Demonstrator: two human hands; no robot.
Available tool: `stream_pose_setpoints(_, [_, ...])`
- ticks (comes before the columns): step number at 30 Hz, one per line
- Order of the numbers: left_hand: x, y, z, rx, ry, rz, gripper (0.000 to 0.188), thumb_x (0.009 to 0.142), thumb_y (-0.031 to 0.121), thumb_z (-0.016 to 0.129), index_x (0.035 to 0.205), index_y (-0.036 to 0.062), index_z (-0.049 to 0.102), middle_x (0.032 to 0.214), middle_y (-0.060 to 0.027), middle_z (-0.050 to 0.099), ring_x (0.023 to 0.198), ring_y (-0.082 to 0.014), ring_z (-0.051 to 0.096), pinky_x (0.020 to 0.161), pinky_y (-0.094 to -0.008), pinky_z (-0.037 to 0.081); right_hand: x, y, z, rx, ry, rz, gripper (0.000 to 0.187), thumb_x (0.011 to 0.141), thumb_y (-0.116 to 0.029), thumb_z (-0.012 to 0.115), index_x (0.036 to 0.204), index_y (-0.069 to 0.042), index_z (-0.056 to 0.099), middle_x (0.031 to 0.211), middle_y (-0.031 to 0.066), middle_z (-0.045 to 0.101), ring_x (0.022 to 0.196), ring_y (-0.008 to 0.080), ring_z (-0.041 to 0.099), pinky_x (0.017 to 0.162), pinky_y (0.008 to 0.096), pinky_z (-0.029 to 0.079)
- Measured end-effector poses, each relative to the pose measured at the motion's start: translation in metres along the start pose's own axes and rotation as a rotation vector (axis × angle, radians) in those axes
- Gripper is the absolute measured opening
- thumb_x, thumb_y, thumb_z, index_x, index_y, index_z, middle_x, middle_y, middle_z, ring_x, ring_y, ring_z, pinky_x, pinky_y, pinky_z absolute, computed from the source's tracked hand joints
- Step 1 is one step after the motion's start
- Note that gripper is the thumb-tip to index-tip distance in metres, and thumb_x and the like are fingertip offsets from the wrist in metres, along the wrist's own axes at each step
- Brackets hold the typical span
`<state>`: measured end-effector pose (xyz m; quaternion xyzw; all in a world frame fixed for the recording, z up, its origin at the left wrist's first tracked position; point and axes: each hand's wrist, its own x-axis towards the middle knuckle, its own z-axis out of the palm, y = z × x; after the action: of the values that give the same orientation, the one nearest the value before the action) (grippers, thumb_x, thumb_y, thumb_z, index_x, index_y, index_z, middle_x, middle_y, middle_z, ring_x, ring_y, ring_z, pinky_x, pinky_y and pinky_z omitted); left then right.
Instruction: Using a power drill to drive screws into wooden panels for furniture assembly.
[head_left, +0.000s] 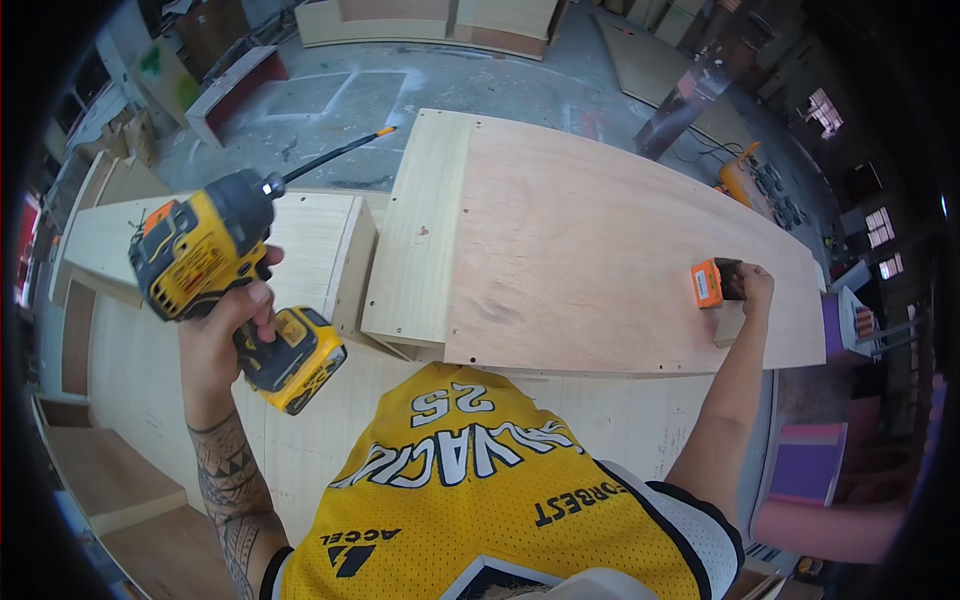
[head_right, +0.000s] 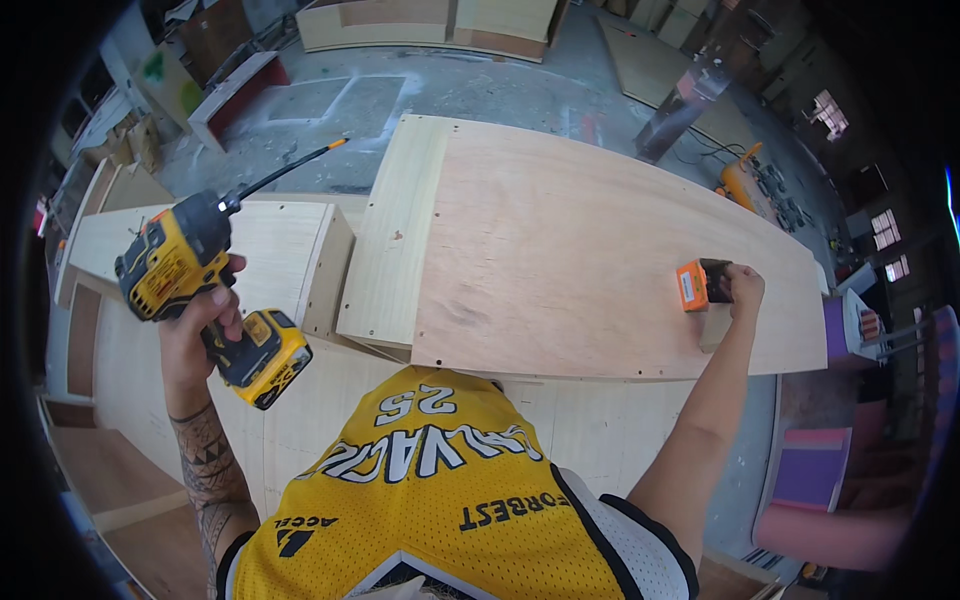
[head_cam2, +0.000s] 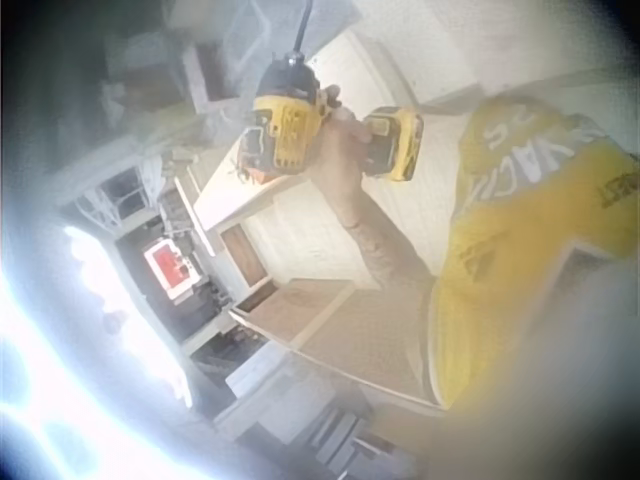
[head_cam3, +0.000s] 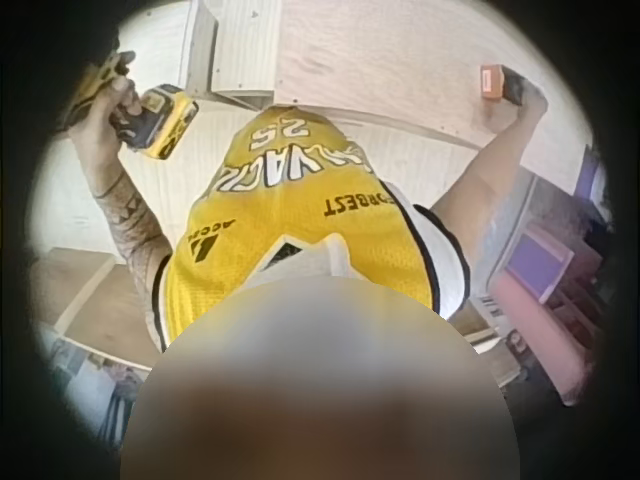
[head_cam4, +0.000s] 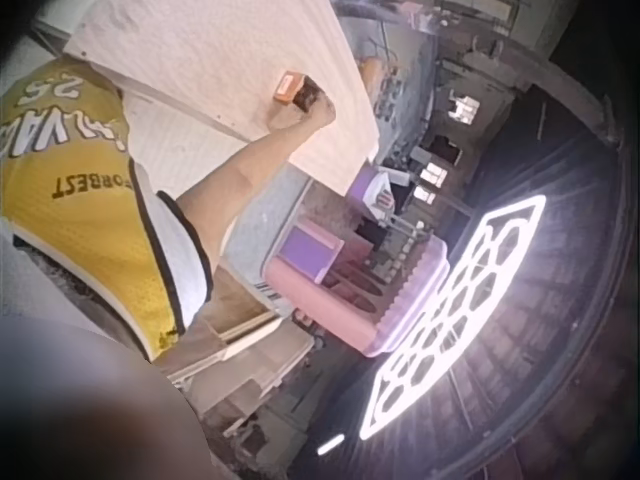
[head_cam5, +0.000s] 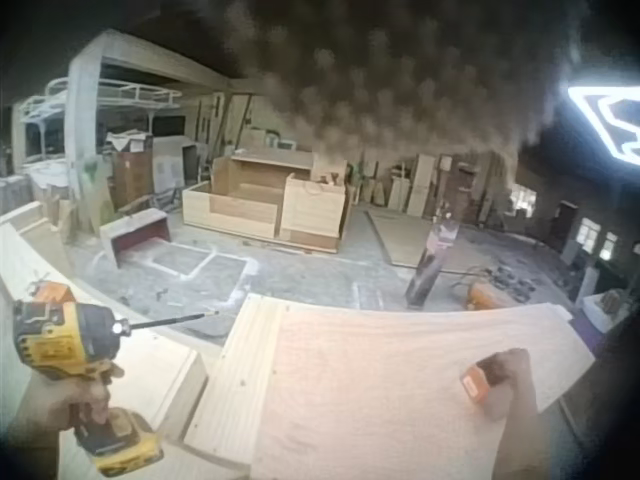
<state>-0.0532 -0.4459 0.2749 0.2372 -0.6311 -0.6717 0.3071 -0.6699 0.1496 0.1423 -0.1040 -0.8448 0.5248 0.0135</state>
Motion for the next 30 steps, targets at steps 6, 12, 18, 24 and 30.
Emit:
stream_pose_setpoints(6, [-0.013, -0.010, -0.016, -0.049, 0.039, 0.094, 0.044, 0.090, 0.008, 0.067, 0.129, -0.0085, 0.057, 0.124, -0.0190, 0.066, 0.065, -0.0092, 0.055, 0.053, -0.0249, 0.051, 0.001, 0.004, -0.035, 1.469, -0.121, 0.169, 0.026, 0.089, 0.012, 0.058, 0.114, 0.007, 0.060, 0.108, 0.0175, 0.062, 0.098, 0.0268, 0.064, 0.092, 0.0394, 0.060])
stream_pose_setpoints(12, [-0.014, -0.014, -0.014, -0.078, 0.010, 0.101, 0.045, 0.088, 0.007, 0.068, 0.129, -0.0090, 0.057, 0.121, -0.0202, 0.067, 0.063, -0.0092, 0.054, 0.052, -0.0251, 0.050, -0.028, -0.021, 0.011, 1.779, -0.300, 0.302, 0.045, 0.087, 0.007, 0.049, 0.131, 0.008, 0.057, 0.110, 0.0204, 0.057, 0.098, 0.0301, 0.057, 0.088, 0.0384, 0.058])
stream_pose_setpoints(18, [-0.025, -0.008, 0.000, -0.078, -0.025, 0.016, 0.049, 0.085, 0.007, 0.069, 0.130, -0.0103, 0.057, 0.115, -0.0174, 0.069, 0.064, -0.0104, 0.054, 0.054, -0.0263, 0.050, -0.093, -0.070, 0.076, 1.255, -0.600, 0.037, 0.037, 0.099, -0.005, 0.047, 0.133, 0.006, 0.054, 0.096, 0.0096, 0.057, 0.084, 0.0202, 0.054, 0.068, 0.0301, 0.048])
stream_pose_setpoints(24, [-0.049, -0.016, 0.003, 0.038, -0.071, -0.086, 0.045, 0.083, 0.001, 0.068, 0.127, -0.0052, 0.063, 0.119, -0.0161, 0.071, 0.066, -0.0132, 0.060, 0.060, -0.0277, 0.052, -0.231, -0.085, 0.206, 1.207, -1.115, 0.194, 0.035, 0.098, -0.004, 0.049, 0.130, 0.007, 0.058, 0.113, 0.0183, 0.065, 0.096, 0.0267, 0.065, 0.080, 0.0326, 0.059])
stream_pose_setpoints(30, [-0.073, -0.040, -0.001, 0.238, -0.102, -0.158, 0.039, 0.083, -0.001, 0.069, 0.122, 0.0012, 0.069, 0.117, -0.0103, 0.072, 0.074, -0.0107, 0.064, 0.068, -0.0269, 0.055, -0.365, -0.079, 0.290, 1.217, -1.200, 0.612, 0.019, 0.096, 0.000, 0.053, 0.112, 0.004, 0.062, 0.119, 0.0268, 0.068, 0.111, 0.0361, 0.068, 0.097, 0.0417, 0.061])
